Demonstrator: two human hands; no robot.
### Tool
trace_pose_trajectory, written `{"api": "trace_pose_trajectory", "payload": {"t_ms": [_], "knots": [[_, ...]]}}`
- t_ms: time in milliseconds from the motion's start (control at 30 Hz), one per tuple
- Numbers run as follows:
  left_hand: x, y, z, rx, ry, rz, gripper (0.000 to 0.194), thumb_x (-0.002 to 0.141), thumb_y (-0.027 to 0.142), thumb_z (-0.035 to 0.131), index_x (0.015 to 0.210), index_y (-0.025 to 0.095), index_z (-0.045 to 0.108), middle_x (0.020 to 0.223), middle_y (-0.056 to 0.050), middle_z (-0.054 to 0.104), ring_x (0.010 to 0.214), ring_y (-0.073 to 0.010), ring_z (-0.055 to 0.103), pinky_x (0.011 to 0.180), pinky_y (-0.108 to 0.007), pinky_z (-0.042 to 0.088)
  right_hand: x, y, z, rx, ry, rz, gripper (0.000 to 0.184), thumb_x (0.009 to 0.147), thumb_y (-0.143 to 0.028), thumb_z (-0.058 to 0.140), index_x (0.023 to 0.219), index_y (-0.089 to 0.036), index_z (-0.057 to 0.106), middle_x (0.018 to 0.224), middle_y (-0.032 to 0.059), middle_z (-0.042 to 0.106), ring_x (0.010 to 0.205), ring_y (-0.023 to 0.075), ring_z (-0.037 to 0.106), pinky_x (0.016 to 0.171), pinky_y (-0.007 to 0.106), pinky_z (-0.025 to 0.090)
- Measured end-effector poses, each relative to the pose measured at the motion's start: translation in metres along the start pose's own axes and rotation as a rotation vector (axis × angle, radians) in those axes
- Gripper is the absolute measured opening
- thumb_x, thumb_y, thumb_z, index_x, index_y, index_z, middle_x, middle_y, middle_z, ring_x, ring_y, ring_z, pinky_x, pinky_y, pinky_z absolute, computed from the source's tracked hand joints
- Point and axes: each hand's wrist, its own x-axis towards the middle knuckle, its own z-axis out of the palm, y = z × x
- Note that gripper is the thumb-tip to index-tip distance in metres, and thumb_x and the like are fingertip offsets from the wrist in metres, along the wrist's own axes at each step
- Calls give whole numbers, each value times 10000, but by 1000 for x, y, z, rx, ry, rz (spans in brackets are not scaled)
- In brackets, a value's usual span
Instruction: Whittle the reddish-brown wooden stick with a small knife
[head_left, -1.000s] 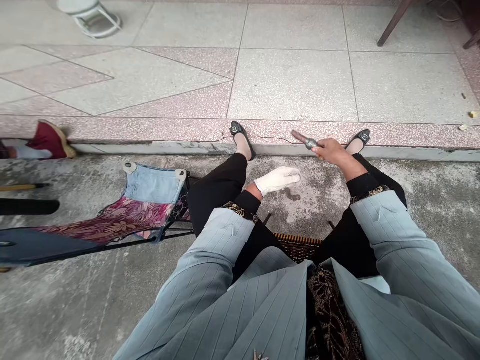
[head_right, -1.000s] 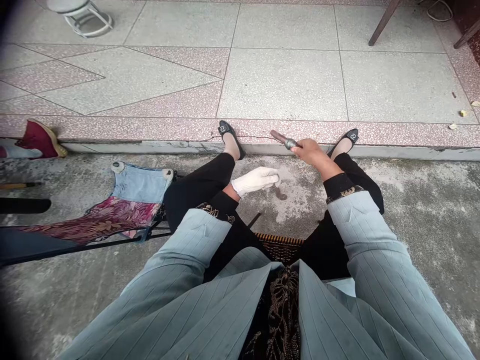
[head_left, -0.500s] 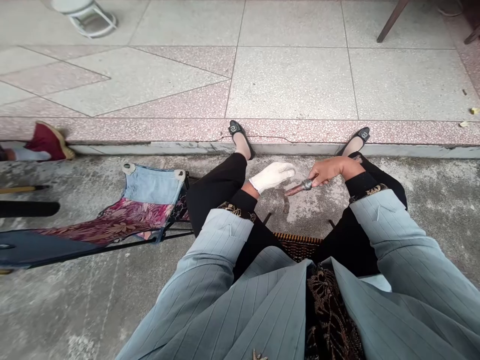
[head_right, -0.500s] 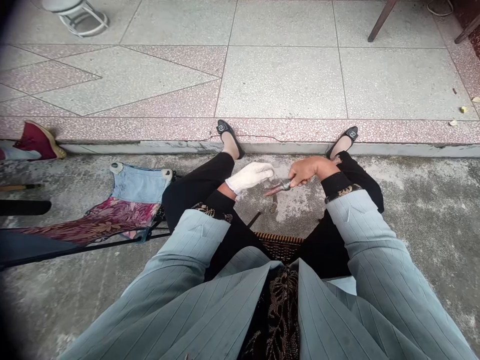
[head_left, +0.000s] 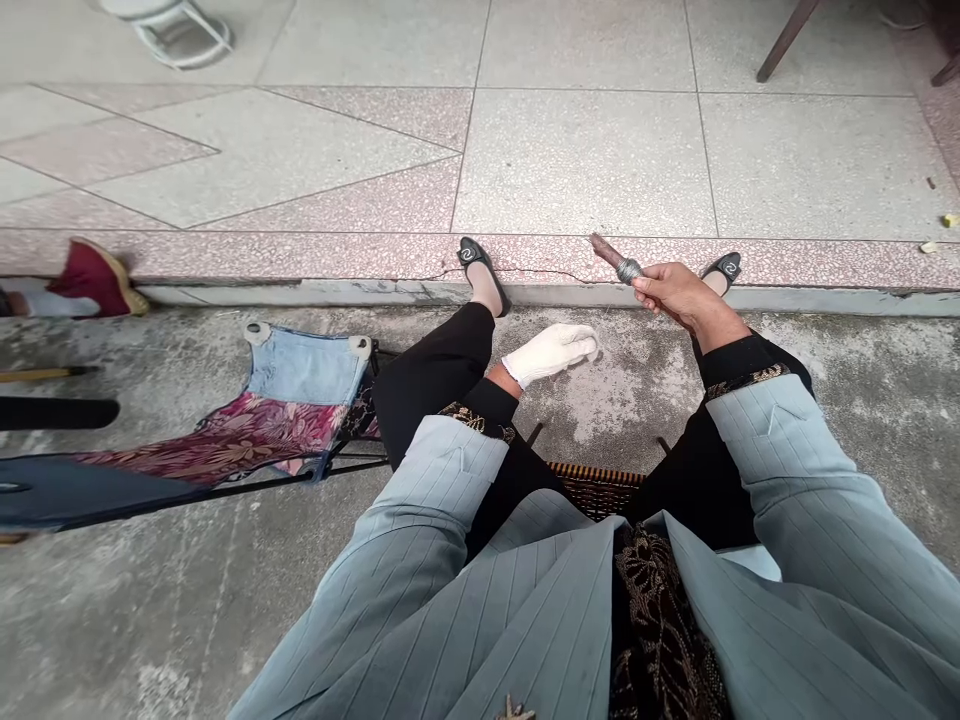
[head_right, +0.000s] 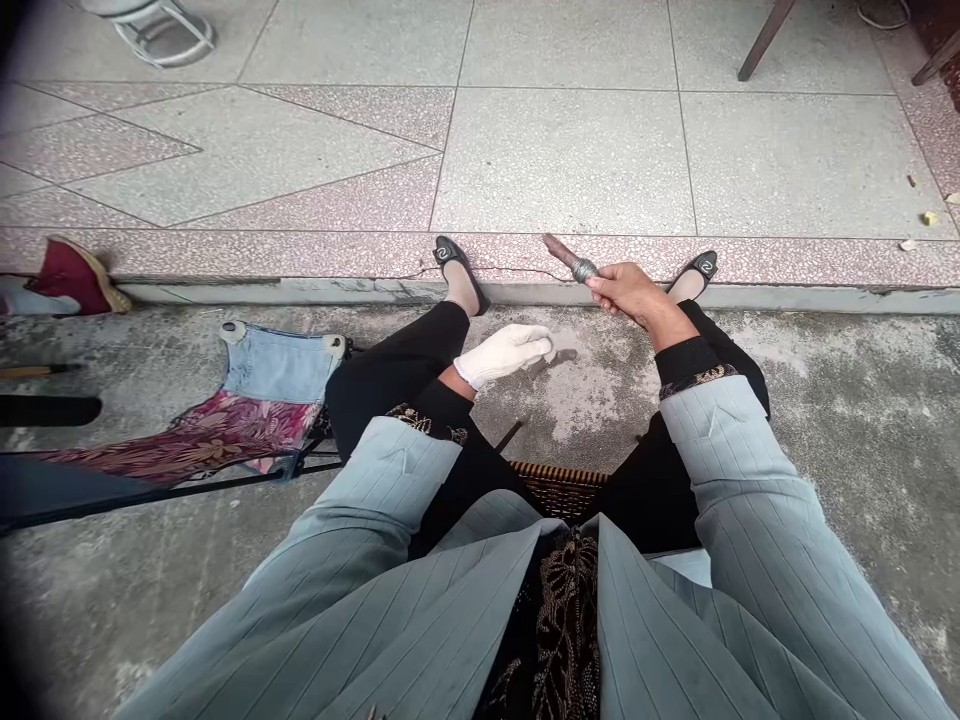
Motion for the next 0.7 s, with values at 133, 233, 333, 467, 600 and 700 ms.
{"api": "trace_pose_trajectory", "payload": {"t_ms": [133, 233, 333, 467, 600, 700], "knots": [[-4, 5, -3, 97, 27, 17, 335, 933, 410, 462, 805, 150, 629, 635, 11, 544, 551, -100, 448, 568, -225, 334, 0, -5, 0, -309, 32, 33, 196, 907, -219, 601, 729, -137, 599, 620, 2, 542, 507, 83, 454, 504, 233, 343], [-5, 2, -8, 251, 98, 64, 320, 933, 395, 457, 850, 155, 652, 735, -7, 620, 665, -133, 537, 663, -239, 394, -2, -5, 8, -786, 45, 13, 149, 887, -269, 635, 857, -132, 686, 723, 41, 604, 605, 120, 496, 585, 266, 350], [-7, -3, -14, 392, 144, 72, 310, 929, 375, 460, 907, 157, 678, 813, -20, 662, 760, -158, 578, 748, -258, 418, -9, -2, 20, -1069, -325, 67, 157, 852, -289, 668, 861, -145, 730, 739, 48, 625, 625, 134, 502, 603, 281, 346], [-10, -9, -15, 364, 149, 98, 305, 924, 387, 481, 913, 150, 673, 830, -29, 664, 756, -151, 577, 761, -266, 436, -25, -3, 24, -625, -977, 112, 239, 831, -376, 702, 901, -149, 732, 662, -8, 602, 566, 101, 490, 579, 251, 377], [-10, -11, -3, 71, 175, 64, 371, 954, 456, 438, 904, 145, 633, 682, -5, 582, 604, -116, 503, 611, -236, 415, -37, -4, 17, 6, -589, -136, 358, 792, -458, 751, 928, -134, 685, 700, -19, 593, 566, 73, 468, 549, 217, 370], [-10, -6, 7, 24, 56, -3, 389, 950, 478, 440, 862, 152, 632, 597, 24, 497, 528, -99, 423, 532, -222, 348, -34, 2, 16, 216, -260, -157, 367, 768, -468, 773, 836, -135, 638, 660, -18, 558, 529, 64, 436, 509, 210, 346]]}}
